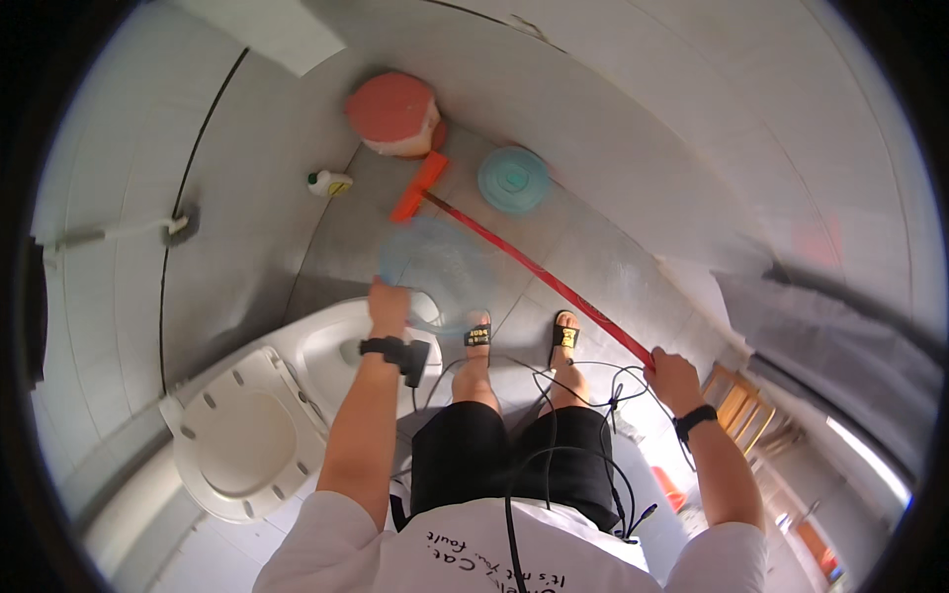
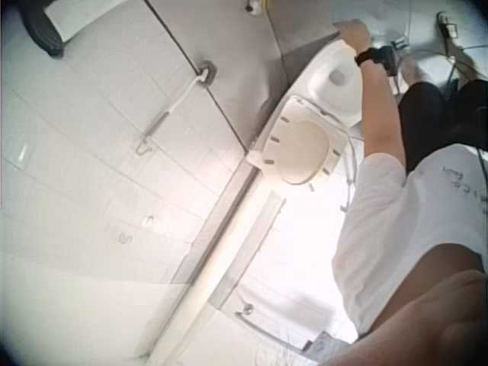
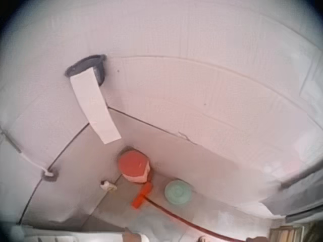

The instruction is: Clean the toilet bowl with a brush, flush, and then mop the bathroom floor.

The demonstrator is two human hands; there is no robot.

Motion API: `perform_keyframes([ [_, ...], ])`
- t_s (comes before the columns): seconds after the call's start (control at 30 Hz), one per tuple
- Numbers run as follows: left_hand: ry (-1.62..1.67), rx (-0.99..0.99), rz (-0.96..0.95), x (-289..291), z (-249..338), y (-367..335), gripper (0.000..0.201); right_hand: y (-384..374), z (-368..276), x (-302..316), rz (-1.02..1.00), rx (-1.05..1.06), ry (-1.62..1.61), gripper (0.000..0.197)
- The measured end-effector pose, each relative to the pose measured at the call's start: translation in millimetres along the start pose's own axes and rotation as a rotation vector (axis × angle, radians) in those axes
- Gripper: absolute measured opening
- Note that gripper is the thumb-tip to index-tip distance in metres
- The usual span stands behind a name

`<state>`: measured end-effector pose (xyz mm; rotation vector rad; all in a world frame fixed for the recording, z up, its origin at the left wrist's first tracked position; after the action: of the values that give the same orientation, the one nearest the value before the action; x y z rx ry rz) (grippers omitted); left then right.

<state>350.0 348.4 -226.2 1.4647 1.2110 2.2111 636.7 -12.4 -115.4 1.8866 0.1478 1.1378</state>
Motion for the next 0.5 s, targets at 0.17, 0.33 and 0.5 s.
perform_keyframes([
  [0.17,-0.39,-0.504,0.412,82.7,-15.1,-94.8,0.047,-0.1,-28.2,-22.7,-0.083,0.078,0.025,0.024],
  [0.33,-0.114,-0.453,0.399,103.3,63.6,-37.4,0.054,54.2,19.1,-19.1,-0.07,0.014,0.144,0.02],
  [0.5,-0.236,-0.416,0.4,83.4,103.9,21.6,0.06,142.1,108.8,-43.5,-0.241,-0.134,0.419,0.018],
])
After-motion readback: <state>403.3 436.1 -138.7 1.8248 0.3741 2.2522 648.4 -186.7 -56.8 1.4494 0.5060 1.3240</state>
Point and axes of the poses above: each hand's wrist, its own y-axis away from the middle knuckle, its own x-axis out of the back of the hand, z = x × y, the point moved 7 cm from there along -y, towards the middle knuckle, and after that the axes turned 12 degrees about x, right-handed, at the moved point
